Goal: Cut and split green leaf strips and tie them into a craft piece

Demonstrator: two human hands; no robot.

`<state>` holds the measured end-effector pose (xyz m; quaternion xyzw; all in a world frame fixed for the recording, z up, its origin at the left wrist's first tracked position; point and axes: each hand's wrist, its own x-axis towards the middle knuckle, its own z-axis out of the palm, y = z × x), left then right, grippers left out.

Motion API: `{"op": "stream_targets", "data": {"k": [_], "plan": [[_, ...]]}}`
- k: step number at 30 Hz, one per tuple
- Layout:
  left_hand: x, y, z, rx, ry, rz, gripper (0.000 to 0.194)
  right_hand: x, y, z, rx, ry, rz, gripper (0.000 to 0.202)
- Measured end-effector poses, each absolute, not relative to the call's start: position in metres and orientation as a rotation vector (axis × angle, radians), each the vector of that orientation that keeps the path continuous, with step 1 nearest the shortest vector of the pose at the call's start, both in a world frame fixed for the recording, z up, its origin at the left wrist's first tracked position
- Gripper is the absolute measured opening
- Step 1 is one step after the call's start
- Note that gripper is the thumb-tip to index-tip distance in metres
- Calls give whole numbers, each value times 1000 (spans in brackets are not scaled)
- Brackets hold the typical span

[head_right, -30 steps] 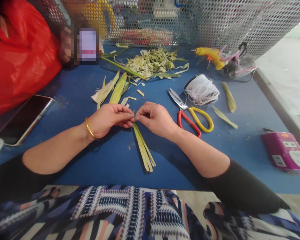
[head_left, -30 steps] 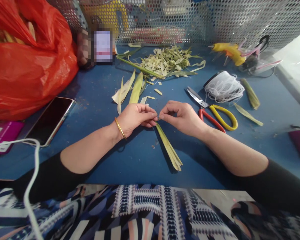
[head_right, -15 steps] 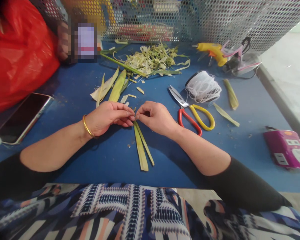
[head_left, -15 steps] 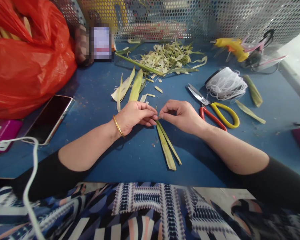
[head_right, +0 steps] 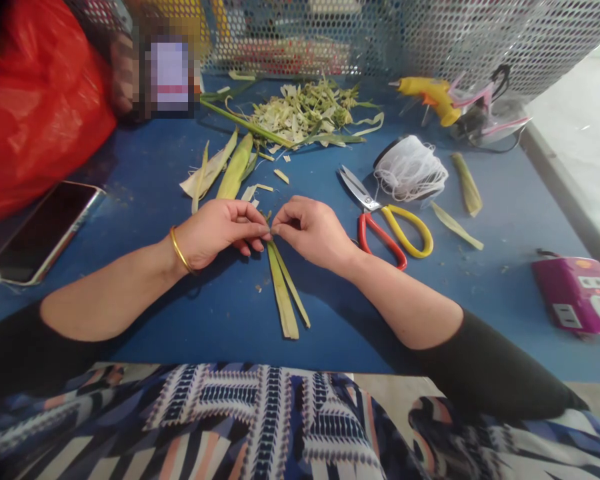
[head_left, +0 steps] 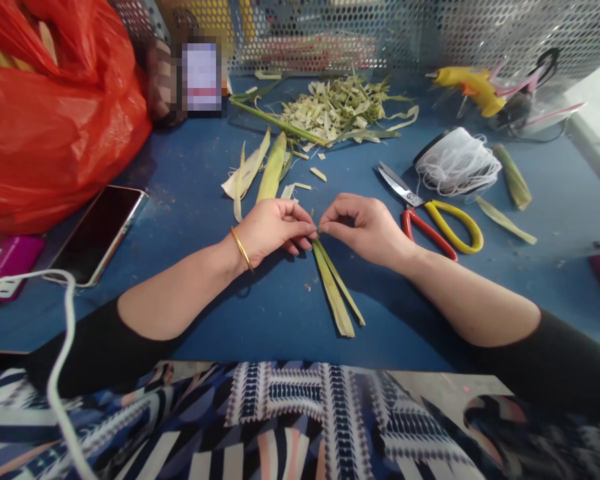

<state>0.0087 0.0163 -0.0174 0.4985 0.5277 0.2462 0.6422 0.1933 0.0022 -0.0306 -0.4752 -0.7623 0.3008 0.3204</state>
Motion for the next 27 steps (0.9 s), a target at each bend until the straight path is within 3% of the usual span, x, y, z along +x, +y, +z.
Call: {"op": "stream_targets", "data": {"k": [8,19,27], "plan": [[8,20,-17,1063,1238,564,13,192,-2,-25,-1127,-2174,587,14],[7,20,-16,1014,1250,595,13,195,-1,-31,-1233,-2003,706,4],[8,19,-17,1023,1237,602,12,192,0,-32,-1255,-1975,705,11]]}}
